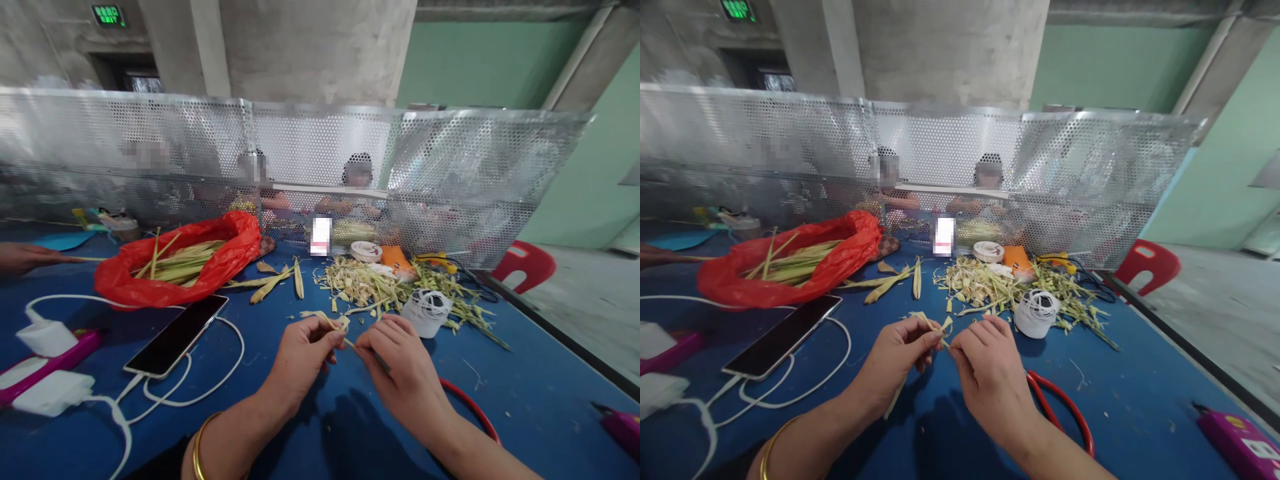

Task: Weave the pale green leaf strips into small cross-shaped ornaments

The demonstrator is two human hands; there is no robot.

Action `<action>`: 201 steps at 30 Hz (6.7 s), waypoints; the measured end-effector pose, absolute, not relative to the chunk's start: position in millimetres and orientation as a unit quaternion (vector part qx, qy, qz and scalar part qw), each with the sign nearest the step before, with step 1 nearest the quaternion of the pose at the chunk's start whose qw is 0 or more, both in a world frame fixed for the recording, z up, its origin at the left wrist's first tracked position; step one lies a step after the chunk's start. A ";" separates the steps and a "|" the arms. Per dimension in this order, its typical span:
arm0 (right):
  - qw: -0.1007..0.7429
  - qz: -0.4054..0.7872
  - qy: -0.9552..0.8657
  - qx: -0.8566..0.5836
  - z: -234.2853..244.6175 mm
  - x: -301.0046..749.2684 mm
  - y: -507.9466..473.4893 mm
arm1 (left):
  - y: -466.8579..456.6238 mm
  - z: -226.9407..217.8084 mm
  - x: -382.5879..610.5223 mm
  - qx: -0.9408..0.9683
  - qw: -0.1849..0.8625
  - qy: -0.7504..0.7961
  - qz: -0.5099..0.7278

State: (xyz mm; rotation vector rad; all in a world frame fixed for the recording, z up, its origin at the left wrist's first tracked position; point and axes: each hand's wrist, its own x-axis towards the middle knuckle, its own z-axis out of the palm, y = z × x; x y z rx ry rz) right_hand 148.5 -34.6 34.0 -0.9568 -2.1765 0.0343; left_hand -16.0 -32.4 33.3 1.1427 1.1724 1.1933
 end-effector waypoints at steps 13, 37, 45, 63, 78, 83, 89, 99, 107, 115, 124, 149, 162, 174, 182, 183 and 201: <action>0.373 0.030 -0.854 -0.362 32.1 144.7 -39.6 | -33.6 40.5 -20.1 0.366 0.642 0.459 0.494; 0.390 0.324 -0.772 -0.384 40.9 154.2 -21.8 | -41.2 43.4 -15.9 0.465 0.643 0.483 0.370; 0.408 0.465 -0.637 -0.461 31.1 141.6 -28.8 | -44.2 42.4 -6.0 0.508 0.598 0.529 0.324; 0.429 0.415 -0.669 -0.442 31.2 146.9 -22.0 | -42.9 42.8 -9.0 0.456 0.667 0.487 0.330; 0.388 0.121 -0.832 -0.377 34.3 156.1 -18.1 | -35.9 36.7 -16.2 0.428 0.639 0.499 0.400; 0.412 0.037 -0.837 -0.360 34.7 158.4 -16.3 | -36.5 34.6 -16.2 0.426 0.655 0.487 0.391; 0.467 -0.067 -0.791 -0.391 42.4 156.7 -37.7 | -35.7 40.0 -18.3 0.378 0.644 0.458 0.482; 0.367 0.330 -0.717 -0.492 8.8 126.5 -46.7 | -38.2 35.8 -9.1 0.326 0.649 0.425 0.541; 0.406 0.328 -0.727 -0.446 13.8 126.8 -45.5 | -40.7 36.5 -6.3 0.307 0.660 0.421 0.541; 0.400 0.308 -0.756 -0.417 16.6 128.4 -44.8 | -40.8 35.6 -6.2 0.293 0.663 0.422 0.544; 0.399 0.232 -0.775 -0.432 17.1 133.5 -48.3 | -39.6 38.4 -10.2 0.293 0.651 0.428 0.554; 0.411 -0.026 -0.830 -0.376 28.5 157.5 -18.0 | -40.1 43.2 -19.4 0.424 0.654 0.458 0.427; 0.382 -0.110 -0.836 -0.377 33.8 154.3 -25.3 | -36.0 40.4 -19.9 0.439 0.626 0.494 0.415; 0.396 -0.069 -0.824 -0.400 36.7 154.5 -25.3 | -29.4 36.7 -27.6 0.390 0.672 0.465 0.425; 0.390 0.163 -0.792 -0.441 39.6 154.5 -22.3 | -26.7 35.0 -31.2 0.406 0.708 0.400 0.418; 0.391 0.184 -0.788 -0.439 40.4 153.5 -22.5 | -27.0 35.5 -30.6 0.402 0.714 0.398 0.412; 0.403 0.030 -0.838 -0.367 29.5 151.6 -21.5 | -30.6 41.1 -27.1 0.370 0.753 0.399 0.370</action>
